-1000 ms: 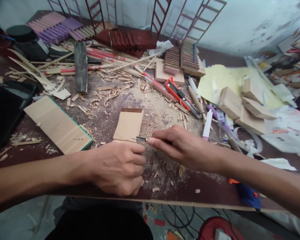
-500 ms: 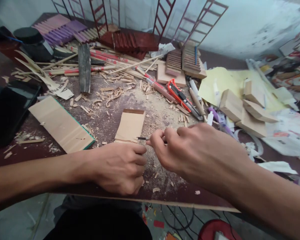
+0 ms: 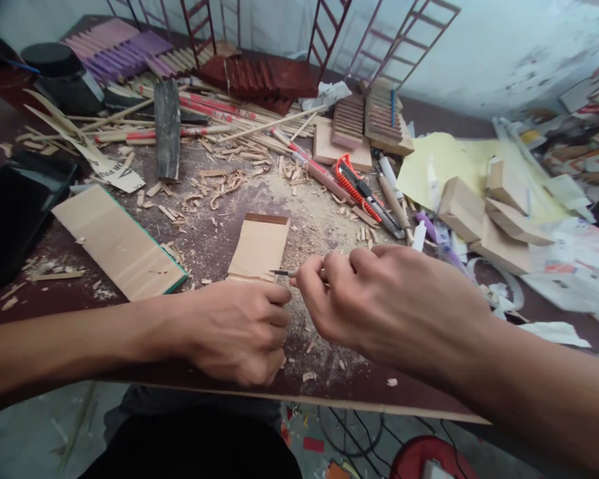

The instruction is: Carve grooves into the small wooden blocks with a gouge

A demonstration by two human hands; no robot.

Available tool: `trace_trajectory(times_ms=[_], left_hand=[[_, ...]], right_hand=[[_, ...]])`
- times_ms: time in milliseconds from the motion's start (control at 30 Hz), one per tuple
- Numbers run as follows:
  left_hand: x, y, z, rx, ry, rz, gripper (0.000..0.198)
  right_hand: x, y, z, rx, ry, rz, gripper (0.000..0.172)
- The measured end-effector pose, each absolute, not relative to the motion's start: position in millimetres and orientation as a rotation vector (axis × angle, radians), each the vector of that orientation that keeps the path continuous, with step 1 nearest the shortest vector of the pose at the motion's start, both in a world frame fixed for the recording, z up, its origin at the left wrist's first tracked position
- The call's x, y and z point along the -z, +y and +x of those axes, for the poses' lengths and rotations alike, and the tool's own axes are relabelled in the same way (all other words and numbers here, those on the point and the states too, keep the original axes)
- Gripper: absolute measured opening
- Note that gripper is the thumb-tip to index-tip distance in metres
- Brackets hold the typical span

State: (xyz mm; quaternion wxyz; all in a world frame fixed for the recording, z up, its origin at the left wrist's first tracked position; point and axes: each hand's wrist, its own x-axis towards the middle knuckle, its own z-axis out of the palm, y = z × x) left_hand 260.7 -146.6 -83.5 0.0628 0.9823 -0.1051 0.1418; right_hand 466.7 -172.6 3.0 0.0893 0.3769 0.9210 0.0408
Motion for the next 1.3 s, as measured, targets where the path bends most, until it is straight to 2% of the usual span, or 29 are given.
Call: trace_trajectory(times_ms=[100,200,267,333,400,467,567,633,700,800,900,967,1067,1167,1300], left_hand=[[82,-146,261,-0.373,-0.323,2.974,0.027],[82,-147,261,-0.370,-0.328,2.965,0.025],[82,-147,261,-0.378,-0.329,2.962,0.025],[83,-147,261,-0.385,-0.324,2.963,0.025],[84,-148,261,-0.386,-0.324,2.962,0.026],[84,-147,261,-0.379,-0.329,2.959,0.027],[83,-147,261,-0.344,-0.330,2.964,0.027],[83,-147,262,-0.320,-0.325,2.969,0.026],[82,-147,262,-0.307,-0.321,2.967,0.026],[83,-147,262,-0.313,-0.321,2.965,0.025],[84,-148,262,-0.315,-0.316,2.973,0.025],[84,-148,262,-0.302,-0.312,2.970,0.026],[83,-148,263,-0.263,-0.309,2.961,0.026],[82,-148,262,-0.259,-0.302,2.953,0.026],[83,-147,262,-0.258,-0.304,2.941,0.026]], right_hand=[[1,-166,469,0.183,2.673,1.145,0.024],[8,-164,471,0.385,2.604,1.231,0.033],[8,-168,469,0.221,2.661,1.193,0.030],[4,-172,464,-0.108,2.708,1.062,0.026],[-2,-175,460,-0.360,2.705,0.921,0.032],[-6,-173,459,-0.409,2.690,0.881,0.031],[-3,-163,462,-0.119,2.682,0.976,0.021],[1,-159,465,0.163,2.622,1.100,0.030],[4,-160,465,0.247,2.571,1.167,0.037],[0,-169,457,-0.108,2.590,1.053,0.020],[-9,-174,445,-0.377,2.536,0.897,0.027],[-15,-171,440,-0.268,2.505,0.912,0.024],[-18,-161,440,0.075,2.439,1.070,0.016],[-17,-150,445,0.258,2.409,1.158,0.025],[-17,-128,445,0.340,2.385,1.145,0.029]])
